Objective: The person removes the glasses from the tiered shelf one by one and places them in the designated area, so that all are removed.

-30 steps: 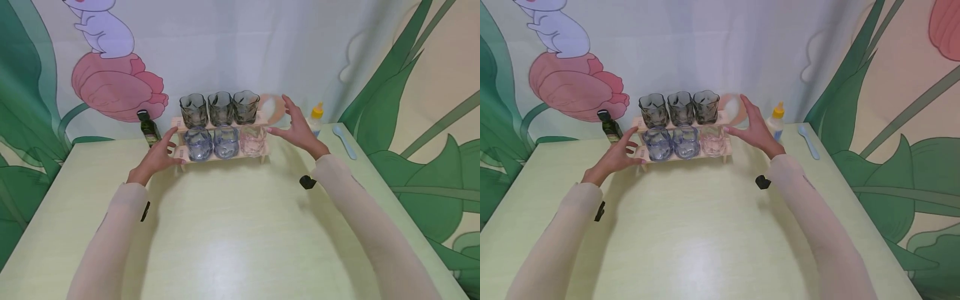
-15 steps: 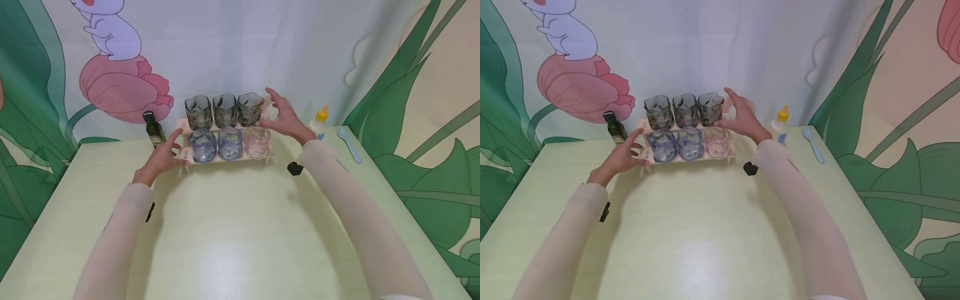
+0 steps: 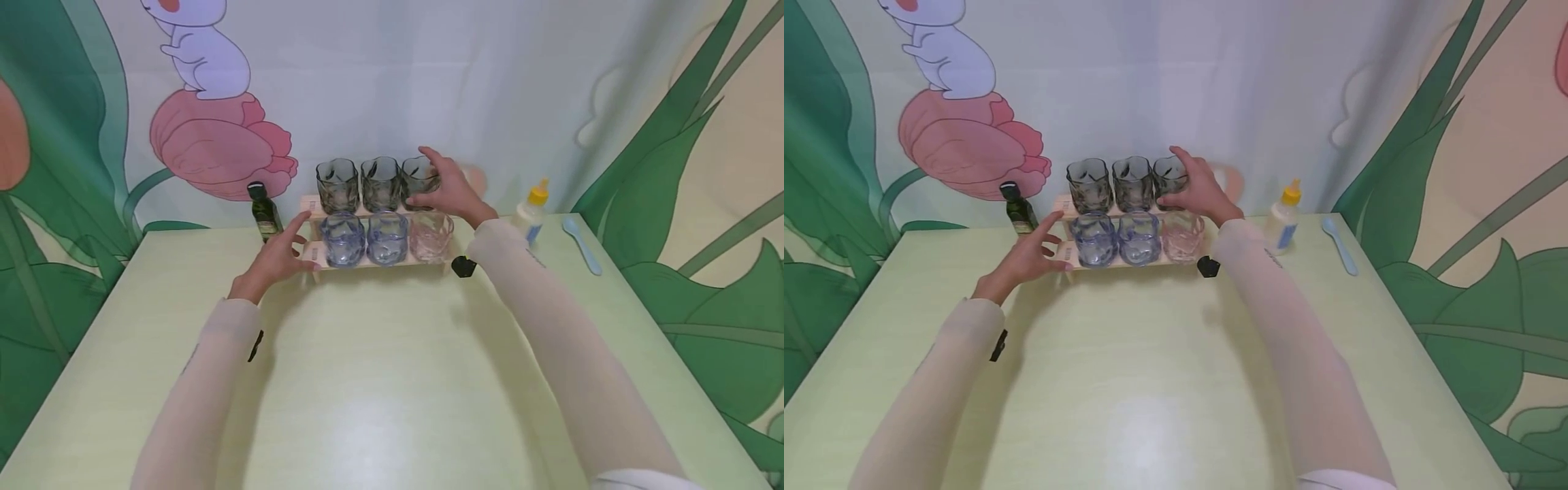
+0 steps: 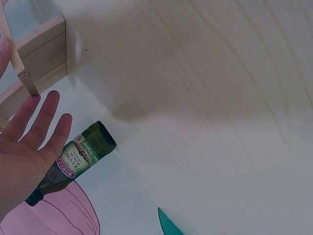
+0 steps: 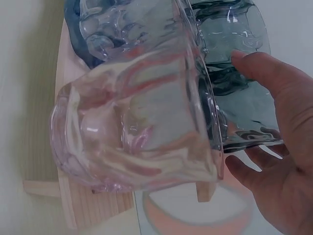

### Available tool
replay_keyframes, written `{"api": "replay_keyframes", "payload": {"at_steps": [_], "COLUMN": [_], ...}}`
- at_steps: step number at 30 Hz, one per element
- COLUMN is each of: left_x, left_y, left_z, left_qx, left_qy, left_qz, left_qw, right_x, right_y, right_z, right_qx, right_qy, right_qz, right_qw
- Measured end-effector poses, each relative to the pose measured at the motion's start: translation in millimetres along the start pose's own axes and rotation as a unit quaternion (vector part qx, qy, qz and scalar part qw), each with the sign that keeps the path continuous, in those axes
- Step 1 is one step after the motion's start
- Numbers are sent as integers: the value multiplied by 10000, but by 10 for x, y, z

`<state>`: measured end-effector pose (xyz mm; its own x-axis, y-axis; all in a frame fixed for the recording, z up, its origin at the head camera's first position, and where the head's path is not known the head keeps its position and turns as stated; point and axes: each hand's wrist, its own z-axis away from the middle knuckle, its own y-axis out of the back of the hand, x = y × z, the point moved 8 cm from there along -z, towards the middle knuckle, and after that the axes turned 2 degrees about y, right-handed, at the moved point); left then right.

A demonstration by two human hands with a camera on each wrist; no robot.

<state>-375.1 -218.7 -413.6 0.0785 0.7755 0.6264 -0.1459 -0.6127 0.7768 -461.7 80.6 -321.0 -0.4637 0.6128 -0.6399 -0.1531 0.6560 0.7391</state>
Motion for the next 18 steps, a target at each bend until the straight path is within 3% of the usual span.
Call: {"api": "replay_keyframes", "payload": {"at_steps": [12,18], "left_x": [-5,-11], "left_y": [-7,0], "left_z": [8,18], "left_qx": [75,112], "left_qy": [-115,-20], "left_qz": [-61,-46], "left_qw": [9999,9999], "right_x": [81,111], "right_y": [-67,-84], "right_z": [-74,-105], "right_qx": [-35,-104], "right_qy": [-346,-472], "right_qz": [41,31], "right_qw": [9994,9988]}}
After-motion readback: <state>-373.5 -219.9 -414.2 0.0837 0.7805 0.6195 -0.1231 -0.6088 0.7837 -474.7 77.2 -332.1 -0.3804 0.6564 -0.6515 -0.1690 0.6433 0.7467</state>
